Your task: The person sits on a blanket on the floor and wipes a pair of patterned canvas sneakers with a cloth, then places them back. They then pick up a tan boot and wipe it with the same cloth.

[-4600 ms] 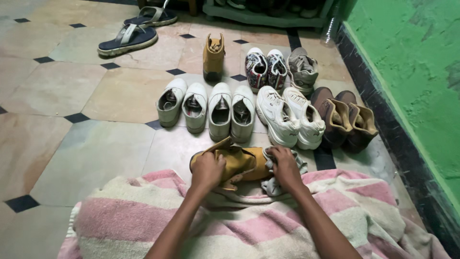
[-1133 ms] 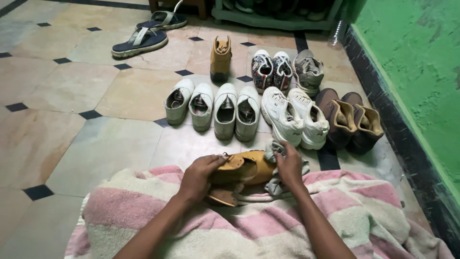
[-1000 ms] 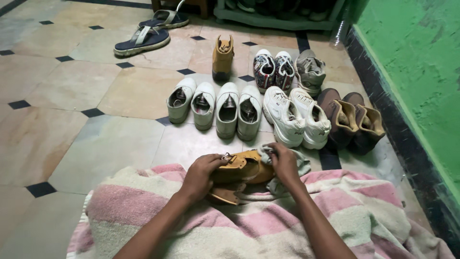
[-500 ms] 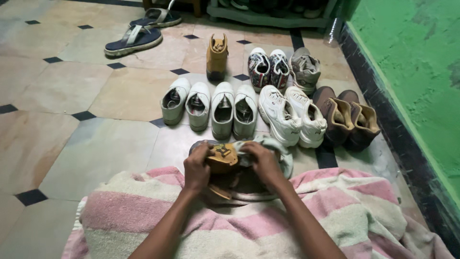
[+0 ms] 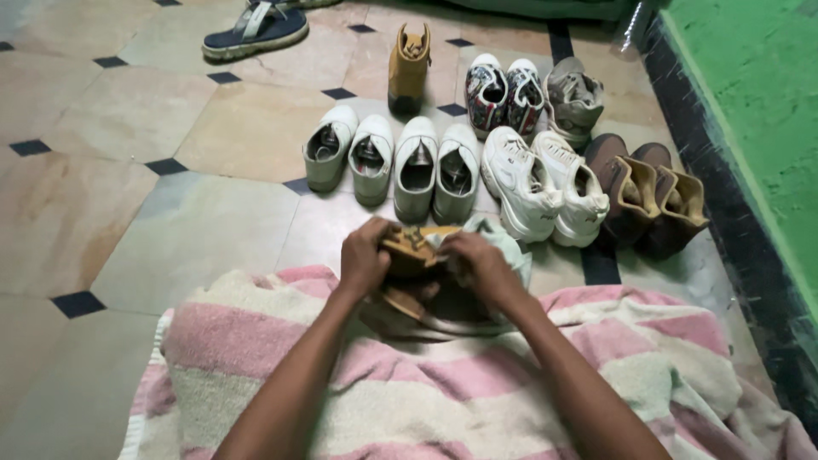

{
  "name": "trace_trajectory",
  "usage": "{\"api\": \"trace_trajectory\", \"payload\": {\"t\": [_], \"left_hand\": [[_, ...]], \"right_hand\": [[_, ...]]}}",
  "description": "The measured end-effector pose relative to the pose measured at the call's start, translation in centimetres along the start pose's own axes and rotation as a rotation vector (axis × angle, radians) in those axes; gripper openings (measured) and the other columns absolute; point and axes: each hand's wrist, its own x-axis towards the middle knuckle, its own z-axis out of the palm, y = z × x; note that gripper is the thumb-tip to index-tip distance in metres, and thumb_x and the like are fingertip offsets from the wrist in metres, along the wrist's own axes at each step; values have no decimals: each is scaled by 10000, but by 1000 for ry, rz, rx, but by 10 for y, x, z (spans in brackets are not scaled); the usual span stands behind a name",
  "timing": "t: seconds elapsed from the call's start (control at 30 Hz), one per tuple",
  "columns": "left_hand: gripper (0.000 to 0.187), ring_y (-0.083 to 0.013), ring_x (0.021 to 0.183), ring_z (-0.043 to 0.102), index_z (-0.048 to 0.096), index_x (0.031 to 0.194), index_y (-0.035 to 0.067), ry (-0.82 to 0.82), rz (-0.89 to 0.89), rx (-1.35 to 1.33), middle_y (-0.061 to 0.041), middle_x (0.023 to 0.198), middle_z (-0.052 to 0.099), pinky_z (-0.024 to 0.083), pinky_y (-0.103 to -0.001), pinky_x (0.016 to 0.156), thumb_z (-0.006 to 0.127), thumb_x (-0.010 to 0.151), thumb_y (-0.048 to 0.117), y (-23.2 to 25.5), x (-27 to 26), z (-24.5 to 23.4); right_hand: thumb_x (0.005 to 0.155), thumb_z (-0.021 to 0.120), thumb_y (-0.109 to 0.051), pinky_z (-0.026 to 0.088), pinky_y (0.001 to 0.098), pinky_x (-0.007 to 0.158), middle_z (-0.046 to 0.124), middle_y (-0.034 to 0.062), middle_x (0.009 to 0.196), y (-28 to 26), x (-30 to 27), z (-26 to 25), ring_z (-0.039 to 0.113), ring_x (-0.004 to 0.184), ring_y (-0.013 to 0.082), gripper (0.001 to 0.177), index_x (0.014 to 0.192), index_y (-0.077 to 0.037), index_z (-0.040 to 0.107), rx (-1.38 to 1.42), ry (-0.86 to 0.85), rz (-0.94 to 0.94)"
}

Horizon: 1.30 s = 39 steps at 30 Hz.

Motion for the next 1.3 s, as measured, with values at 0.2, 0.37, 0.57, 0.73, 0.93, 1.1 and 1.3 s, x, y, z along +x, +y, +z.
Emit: {"api": "trace_trajectory", "payload": {"t": [0.2, 0.37, 0.57, 0.73, 0.93, 1.1, 1.3], "left_hand": [[229, -355, 898, 701, 647, 947, 87, -33, -56, 10, -111, 925, 709, 550, -448, 761, 663, 727, 26, 4, 25, 0], [328, -376, 894, 680, 619, 992, 103, -43, 46, 115, -112, 971, 699, 534, -481, 731, 750, 693, 84, 12, 17, -5], [349, -392, 882, 663, 599, 992, 95, -74, 37, 170, -122, 945, 673, 526, -499, 730, 781, 694, 100, 15, 13, -5], [379, -369, 893, 679, 618, 1011, 101, -45, 109, 199, -103, 970, 685, 547, -485, 753, 741, 656, 51, 15, 6, -6], [553, -343, 1094, 680, 586, 1201, 73, 2, -159, 69, -140, 1238, 688, 546, -426, 921, 734, 668, 54, 4, -10, 12], [695, -355, 1321, 570, 554, 1365, 100, 108, -559, -216, -191, 1429, 589, 446, -401, 1100, 621, 692, -58, -22, -28, 25], [897, -467, 1358, 458, 315, 1507, 44, -41, -303, -41, -291, 1574, 340, 415, -452, 1103, 520, 667, -195, -31, -47, 36]], "right_hand": [[721, 596, 189, 519, 401, 1007, 717, 116, 1200, 2, 16, 16, 689, 1143, 316, 456, 1104, -31, 709, 83, 143, 29], [768, 590, 159, 540, 384, 967, 711, 121, 1188, 8, 10, 19, 706, 1124, 317, 454, 1170, -34, 674, 201, 146, 83], [825, 599, 100, 524, 433, 924, 678, 157, 1215, 57, 1, 9, 667, 1087, 379, 348, 1127, -37, 703, -198, 230, 242], [803, 610, 76, 494, 451, 1023, 681, 184, 1161, 69, 19, 20, 648, 1137, 378, 401, 1179, -30, 700, -190, 295, 307], [883, 666, -31, 470, 432, 1030, 664, 141, 1284, 31, 23, 23, 633, 1200, 334, 411, 1291, -64, 628, 210, 129, 91], [864, 669, -34, 488, 464, 1007, 667, 115, 1269, 38, -8, 9, 627, 1197, 339, 303, 1160, -96, 690, -266, 157, 246], [880, 626, 27, 481, 511, 969, 641, 222, 1270, 81, -12, -2, 611, 1147, 438, 401, 1278, -22, 628, -242, 398, 393]]}}
